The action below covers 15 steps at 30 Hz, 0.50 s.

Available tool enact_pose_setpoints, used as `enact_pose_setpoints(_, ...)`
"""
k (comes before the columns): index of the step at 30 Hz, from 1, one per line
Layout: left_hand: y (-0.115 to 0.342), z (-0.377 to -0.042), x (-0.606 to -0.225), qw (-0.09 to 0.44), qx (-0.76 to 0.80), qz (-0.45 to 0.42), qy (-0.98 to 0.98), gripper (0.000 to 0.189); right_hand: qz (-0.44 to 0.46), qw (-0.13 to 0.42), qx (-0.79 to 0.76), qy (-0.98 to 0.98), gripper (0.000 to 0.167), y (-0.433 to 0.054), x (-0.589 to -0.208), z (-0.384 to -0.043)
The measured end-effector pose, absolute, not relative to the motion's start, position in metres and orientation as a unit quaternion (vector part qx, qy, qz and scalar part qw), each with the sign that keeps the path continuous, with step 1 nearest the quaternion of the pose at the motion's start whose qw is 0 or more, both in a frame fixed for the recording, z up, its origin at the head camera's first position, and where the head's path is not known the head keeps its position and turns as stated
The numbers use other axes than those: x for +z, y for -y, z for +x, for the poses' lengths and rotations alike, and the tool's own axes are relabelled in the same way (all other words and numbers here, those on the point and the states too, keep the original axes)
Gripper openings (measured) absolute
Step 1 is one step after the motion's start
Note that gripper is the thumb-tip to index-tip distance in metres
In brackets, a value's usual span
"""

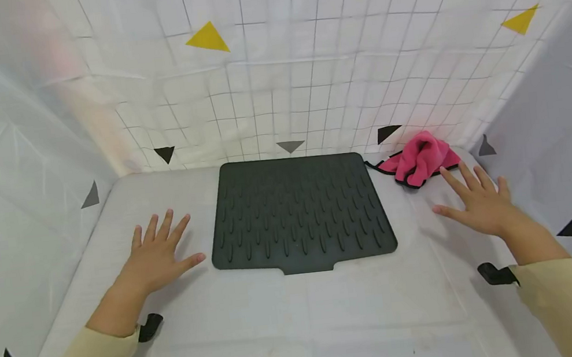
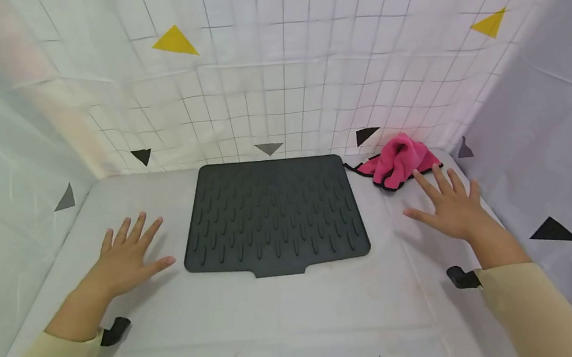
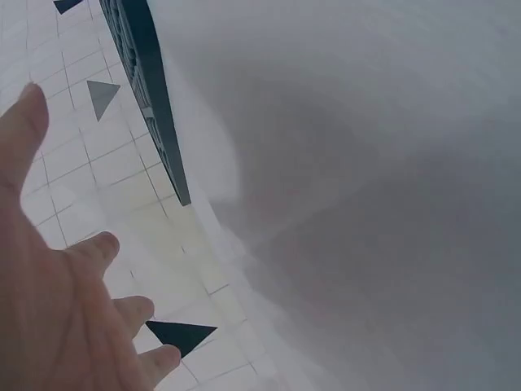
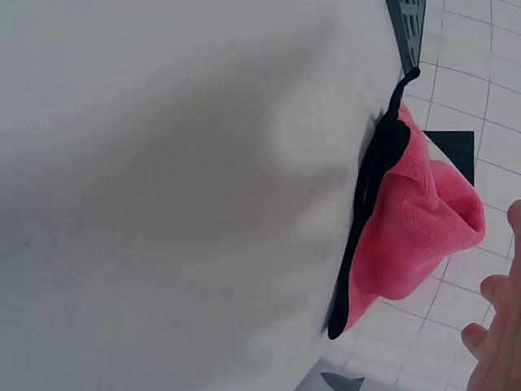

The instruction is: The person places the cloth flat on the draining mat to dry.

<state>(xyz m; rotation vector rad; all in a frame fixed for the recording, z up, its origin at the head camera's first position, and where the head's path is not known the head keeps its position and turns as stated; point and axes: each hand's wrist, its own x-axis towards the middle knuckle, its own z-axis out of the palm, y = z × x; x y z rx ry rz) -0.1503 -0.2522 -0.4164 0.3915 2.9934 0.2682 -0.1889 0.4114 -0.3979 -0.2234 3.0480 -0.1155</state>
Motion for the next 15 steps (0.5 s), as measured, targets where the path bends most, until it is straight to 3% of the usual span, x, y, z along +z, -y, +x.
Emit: enact_pose_setpoints(15, 0.236, -0.161, -0.429, 0.095, 0.102, 0.157, -0.978, 0.102, -0.079, 0.011, -0.064, -0.995, 0.097, -0.409, -0.389, -0.229)
